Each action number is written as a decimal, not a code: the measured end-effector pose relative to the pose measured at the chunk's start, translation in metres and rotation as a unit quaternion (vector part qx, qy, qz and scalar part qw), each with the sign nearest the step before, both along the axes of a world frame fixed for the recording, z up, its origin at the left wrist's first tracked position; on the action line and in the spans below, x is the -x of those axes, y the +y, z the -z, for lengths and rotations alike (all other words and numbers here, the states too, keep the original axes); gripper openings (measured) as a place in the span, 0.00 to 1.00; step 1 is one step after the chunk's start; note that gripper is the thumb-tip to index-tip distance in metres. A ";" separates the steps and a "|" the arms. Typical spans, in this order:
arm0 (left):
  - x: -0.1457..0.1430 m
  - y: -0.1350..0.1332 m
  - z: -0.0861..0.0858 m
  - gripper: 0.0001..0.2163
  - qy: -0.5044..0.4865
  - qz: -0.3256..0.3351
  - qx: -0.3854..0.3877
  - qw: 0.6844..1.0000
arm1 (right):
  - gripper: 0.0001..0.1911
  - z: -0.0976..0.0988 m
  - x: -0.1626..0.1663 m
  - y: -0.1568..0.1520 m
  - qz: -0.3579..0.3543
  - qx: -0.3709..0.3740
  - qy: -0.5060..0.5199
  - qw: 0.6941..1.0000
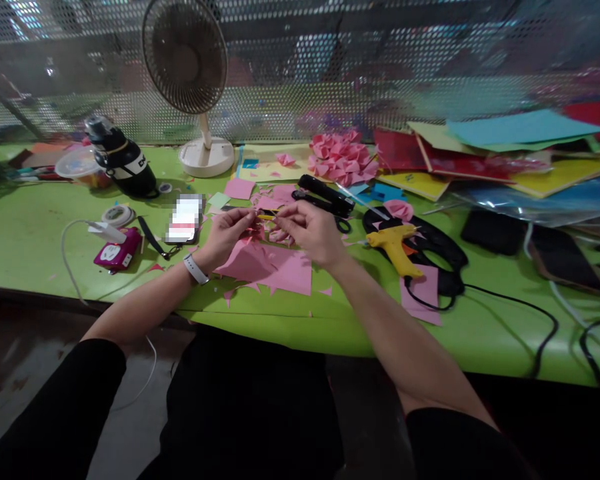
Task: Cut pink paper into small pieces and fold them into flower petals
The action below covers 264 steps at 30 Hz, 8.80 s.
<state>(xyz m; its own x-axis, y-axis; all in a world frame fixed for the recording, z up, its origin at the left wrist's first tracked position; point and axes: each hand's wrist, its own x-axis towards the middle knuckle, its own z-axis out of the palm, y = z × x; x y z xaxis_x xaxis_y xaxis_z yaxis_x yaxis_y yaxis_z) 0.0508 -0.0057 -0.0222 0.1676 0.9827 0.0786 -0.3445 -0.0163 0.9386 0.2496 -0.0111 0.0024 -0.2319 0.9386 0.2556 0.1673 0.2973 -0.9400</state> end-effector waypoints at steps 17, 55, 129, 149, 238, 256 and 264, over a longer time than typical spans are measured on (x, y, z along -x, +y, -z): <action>-0.004 -0.006 0.005 0.12 0.023 0.032 -0.054 0.998 | 0.23 0.010 0.008 0.000 -0.005 -0.033 -0.048 0.998; -0.005 -0.009 0.008 0.15 0.022 0.022 -0.096 0.995 | 0.24 0.001 0.004 0.003 -0.114 -0.065 -0.074 0.989; -0.004 -0.009 0.006 0.16 0.033 -0.014 -0.107 0.994 | 0.20 0.008 0.003 0.006 -0.168 0.023 -0.035 0.985; -0.002 -0.006 0.010 0.12 0.029 -0.013 -0.143 0.989 | 0.18 0.009 0.002 0.006 -0.182 0.019 -0.042 0.982; -0.007 -0.007 0.006 0.14 0.043 0.021 -0.117 0.992 | 0.09 0.008 0.008 -0.002 0.005 -0.084 -0.104 0.991; 0.029 0.024 -0.013 0.08 0.294 -0.054 -0.110 0.948 | 0.09 -0.008 -0.038 0.018 -0.248 0.049 -0.369 0.894; 0.047 0.023 -0.028 0.06 0.449 0.039 -0.203 0.869 | 0.10 0.009 -0.068 0.035 -0.081 -0.050 -0.364 0.927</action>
